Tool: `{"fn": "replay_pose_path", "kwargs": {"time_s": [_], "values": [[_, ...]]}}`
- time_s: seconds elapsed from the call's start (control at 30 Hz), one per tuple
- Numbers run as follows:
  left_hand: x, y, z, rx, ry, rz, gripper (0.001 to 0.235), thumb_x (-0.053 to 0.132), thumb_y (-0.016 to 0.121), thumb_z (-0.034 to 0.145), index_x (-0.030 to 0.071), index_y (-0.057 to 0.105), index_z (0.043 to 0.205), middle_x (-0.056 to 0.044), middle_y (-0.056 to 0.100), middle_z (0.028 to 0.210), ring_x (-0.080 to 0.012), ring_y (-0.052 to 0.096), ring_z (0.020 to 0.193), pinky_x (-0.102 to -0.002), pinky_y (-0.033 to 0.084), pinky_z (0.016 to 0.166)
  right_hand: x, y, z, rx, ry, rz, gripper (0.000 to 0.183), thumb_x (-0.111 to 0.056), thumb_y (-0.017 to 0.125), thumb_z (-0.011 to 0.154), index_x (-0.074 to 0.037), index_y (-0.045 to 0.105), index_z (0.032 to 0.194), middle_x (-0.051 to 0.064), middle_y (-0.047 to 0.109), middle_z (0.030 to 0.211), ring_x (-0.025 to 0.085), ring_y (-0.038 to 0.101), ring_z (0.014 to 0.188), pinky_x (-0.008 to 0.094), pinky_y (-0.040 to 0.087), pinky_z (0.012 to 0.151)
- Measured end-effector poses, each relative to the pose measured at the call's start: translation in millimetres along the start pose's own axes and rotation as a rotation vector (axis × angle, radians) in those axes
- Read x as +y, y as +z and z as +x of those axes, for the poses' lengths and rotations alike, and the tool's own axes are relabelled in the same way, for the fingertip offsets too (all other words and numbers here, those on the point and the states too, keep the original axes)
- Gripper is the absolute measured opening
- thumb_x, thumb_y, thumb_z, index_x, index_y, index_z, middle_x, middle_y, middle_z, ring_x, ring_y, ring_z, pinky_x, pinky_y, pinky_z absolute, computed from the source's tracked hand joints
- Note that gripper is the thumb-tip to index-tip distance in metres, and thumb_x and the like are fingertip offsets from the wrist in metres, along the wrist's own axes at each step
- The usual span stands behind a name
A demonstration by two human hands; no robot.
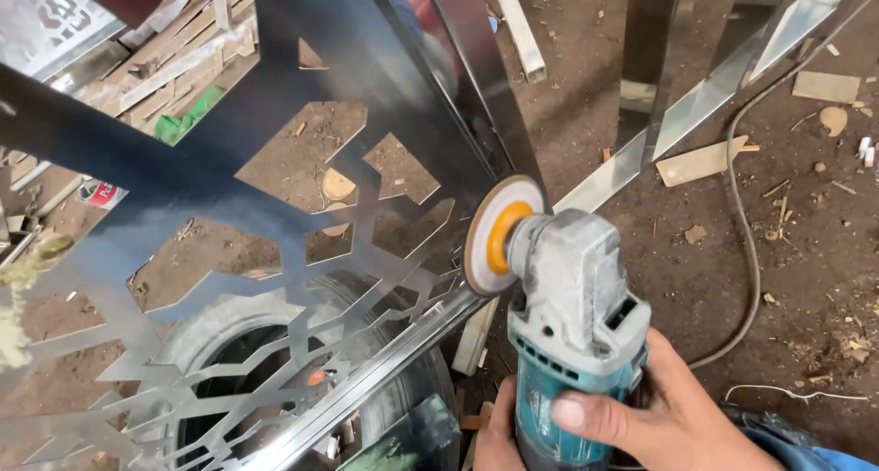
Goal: Grinding and smoothing the edges of a decorative metal gate using an angle grinder and a sanding block.
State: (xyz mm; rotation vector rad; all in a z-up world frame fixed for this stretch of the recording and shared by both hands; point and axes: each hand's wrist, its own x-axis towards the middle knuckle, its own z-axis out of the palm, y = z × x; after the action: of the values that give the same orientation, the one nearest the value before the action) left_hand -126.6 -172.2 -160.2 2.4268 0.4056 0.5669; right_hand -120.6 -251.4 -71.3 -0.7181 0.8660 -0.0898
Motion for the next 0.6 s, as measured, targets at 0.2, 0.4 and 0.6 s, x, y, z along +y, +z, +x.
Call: {"fn": "replay_pose_path", "kwargs": {"time_s": [0.2, 0.4, 0.6], "values": [[-32, -12, 74, -1.065, -0.134, 0.277, 0.061, 0.068, 0.079, 0.066, 0.053, 0.065, 0.124, 0.019, 0.081, 0.091, -0.0037, 0.078, 0.09, -0.02, 0.059, 0.082, -1, 6, 10, 0.015, -0.041, -0.03, 0.065, 0.018, 0.078, 0.064, 0.008, 0.072, 0.128, 0.029, 0.081, 0.109, 0.038, 0.072, 0.102, 0.053, 0.055, 0.091], [-33, -12, 82, -1.067, -0.073, 0.31, 0.058, 0.07, 0.081, 0.063, 0.057, 0.066, 0.117, 0.013, 0.078, 0.074, -0.0077, 0.078, 0.075, -0.022, 0.057, 0.075, -1, 15, 12, 0.029, -0.061, -0.04, 0.071, 0.013, 0.076, 0.063, 0.003, 0.069, 0.133, 0.026, 0.081, 0.115, 0.036, 0.072, 0.106, 0.052, 0.056, 0.094], [-28, -9, 80, -0.986, -0.011, 0.338, 0.063, 0.075, 0.081, 0.056, 0.06, 0.069, 0.116, 0.007, 0.075, 0.069, -0.012, 0.076, 0.073, -0.024, 0.056, 0.074, -1, 7, 19, 0.044, -0.084, -0.047, 0.077, 0.008, 0.074, 0.063, -0.001, 0.067, 0.139, 0.022, 0.08, 0.122, 0.033, 0.072, 0.111, 0.051, 0.056, 0.096]]}}
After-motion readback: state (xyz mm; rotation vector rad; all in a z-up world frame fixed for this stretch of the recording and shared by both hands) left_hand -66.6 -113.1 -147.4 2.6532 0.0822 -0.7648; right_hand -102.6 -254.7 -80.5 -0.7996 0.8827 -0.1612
